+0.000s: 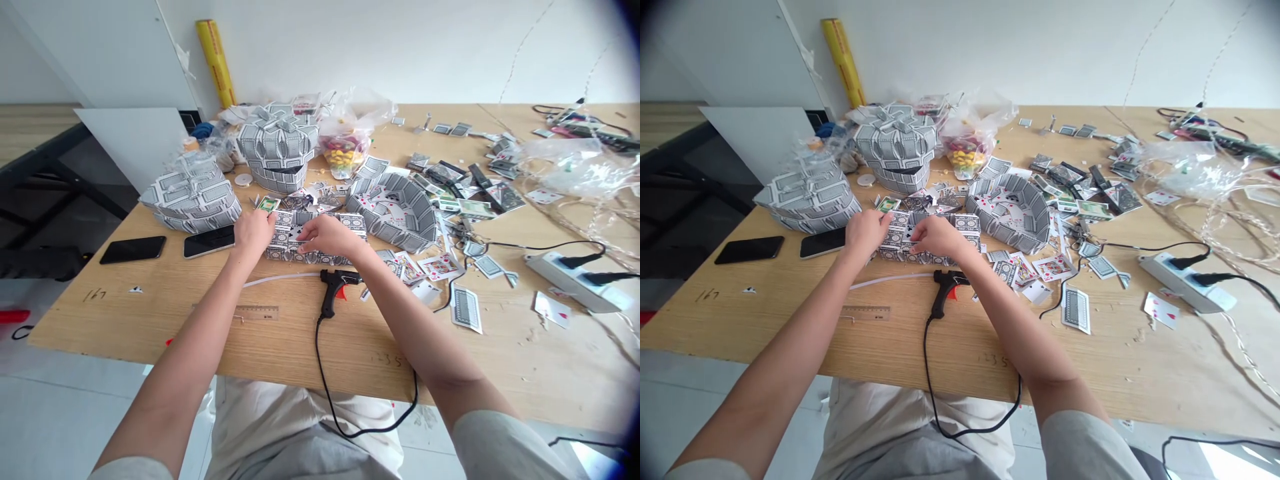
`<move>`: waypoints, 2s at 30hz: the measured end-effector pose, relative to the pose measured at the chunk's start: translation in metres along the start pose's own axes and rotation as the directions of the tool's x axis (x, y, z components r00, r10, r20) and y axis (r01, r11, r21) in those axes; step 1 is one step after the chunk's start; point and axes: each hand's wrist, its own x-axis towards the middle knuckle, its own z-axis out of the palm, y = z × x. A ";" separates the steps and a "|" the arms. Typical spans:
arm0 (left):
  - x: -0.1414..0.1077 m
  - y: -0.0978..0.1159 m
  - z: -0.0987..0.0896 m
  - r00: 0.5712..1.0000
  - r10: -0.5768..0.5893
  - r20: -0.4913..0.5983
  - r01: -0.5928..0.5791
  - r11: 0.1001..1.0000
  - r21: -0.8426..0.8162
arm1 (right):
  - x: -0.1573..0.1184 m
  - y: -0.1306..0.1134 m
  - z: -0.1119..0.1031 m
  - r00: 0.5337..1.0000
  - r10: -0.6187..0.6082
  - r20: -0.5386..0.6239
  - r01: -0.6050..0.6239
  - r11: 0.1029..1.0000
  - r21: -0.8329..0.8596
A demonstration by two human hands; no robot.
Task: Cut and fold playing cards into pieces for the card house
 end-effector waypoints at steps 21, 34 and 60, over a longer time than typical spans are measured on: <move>0.004 0.005 0.006 1.000 0.002 -0.015 -0.001 0.996 0.087 | -0.001 -0.001 0.000 0.999 -0.032 -0.017 0.032 0.999 -0.037; 0.002 0.007 0.005 1.000 -0.016 -0.007 0.017 0.996 0.087 | 0.001 0.001 -0.002 0.999 -0.019 0.028 0.020 0.999 -0.037; 0.003 0.007 0.008 0.999 -0.031 -0.014 0.032 0.996 0.085 | 0.011 0.013 0.000 0.995 -0.077 0.069 0.080 0.996 -0.050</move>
